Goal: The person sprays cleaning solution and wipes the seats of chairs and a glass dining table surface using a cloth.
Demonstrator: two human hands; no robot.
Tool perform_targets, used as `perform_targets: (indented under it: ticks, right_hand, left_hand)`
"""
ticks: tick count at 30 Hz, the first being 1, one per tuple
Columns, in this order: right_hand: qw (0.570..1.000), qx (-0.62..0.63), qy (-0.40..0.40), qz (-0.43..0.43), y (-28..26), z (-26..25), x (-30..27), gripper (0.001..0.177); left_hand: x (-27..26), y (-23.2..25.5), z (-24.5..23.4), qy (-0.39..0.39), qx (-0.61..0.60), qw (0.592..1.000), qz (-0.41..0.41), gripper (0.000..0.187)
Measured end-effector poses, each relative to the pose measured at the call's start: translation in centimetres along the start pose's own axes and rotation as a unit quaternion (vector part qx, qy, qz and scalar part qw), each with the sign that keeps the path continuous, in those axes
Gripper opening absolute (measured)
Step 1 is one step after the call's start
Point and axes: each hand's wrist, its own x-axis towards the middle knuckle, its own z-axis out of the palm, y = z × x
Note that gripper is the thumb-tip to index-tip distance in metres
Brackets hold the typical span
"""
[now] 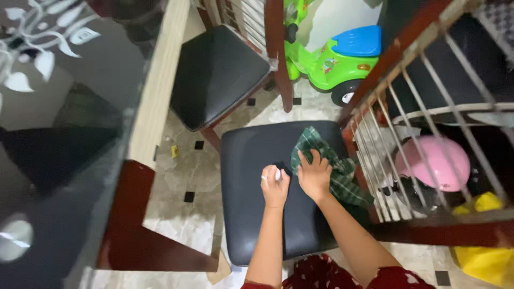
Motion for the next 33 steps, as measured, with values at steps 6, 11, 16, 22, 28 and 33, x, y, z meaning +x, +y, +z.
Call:
perform_targets:
  ticks: [6,11,16,22,28,33]
  right_hand:
    - [0.971,0.002,-0.211,0.113,-0.4,-2.6,-1.1,0.063]
    - [0.937,-0.013,-0.317,0.147,-0.3,-2.5,2.4,0.071]
    - [0.950,-0.028,-0.287,0.124,-4.3,-2.2,4.7,0.071]
    - [0.837,0.257,-0.431,-0.216,-11.4,-3.3,9.6,0.058]
    - [0.885,0.309,-0.310,0.157,-8.1,-6.9,30.4,0.052]
    - [0.966,0.219,-0.076,0.113,-4.5,-14.6,48.7,0.085]
  left_hand:
    - [4.6,5.9,-3.9,-0.116,0.051,0.981,-0.146,0.047]
    - [9.3,6.8,-5.0,-0.221,0.025,0.874,-0.432,0.057]
    - [13.7,3.9,-6.1,-0.211,-0.004,0.914,-0.345,0.058]
    - [23.0,1.4,-8.8,-0.189,-0.002,0.927,-0.324,0.059]
    - [33.2,1.3,-8.1,-0.135,-0.077,0.918,-0.364,0.066]
    - [38.0,1.5,-6.8,-0.147,-0.131,0.897,-0.396,0.067]
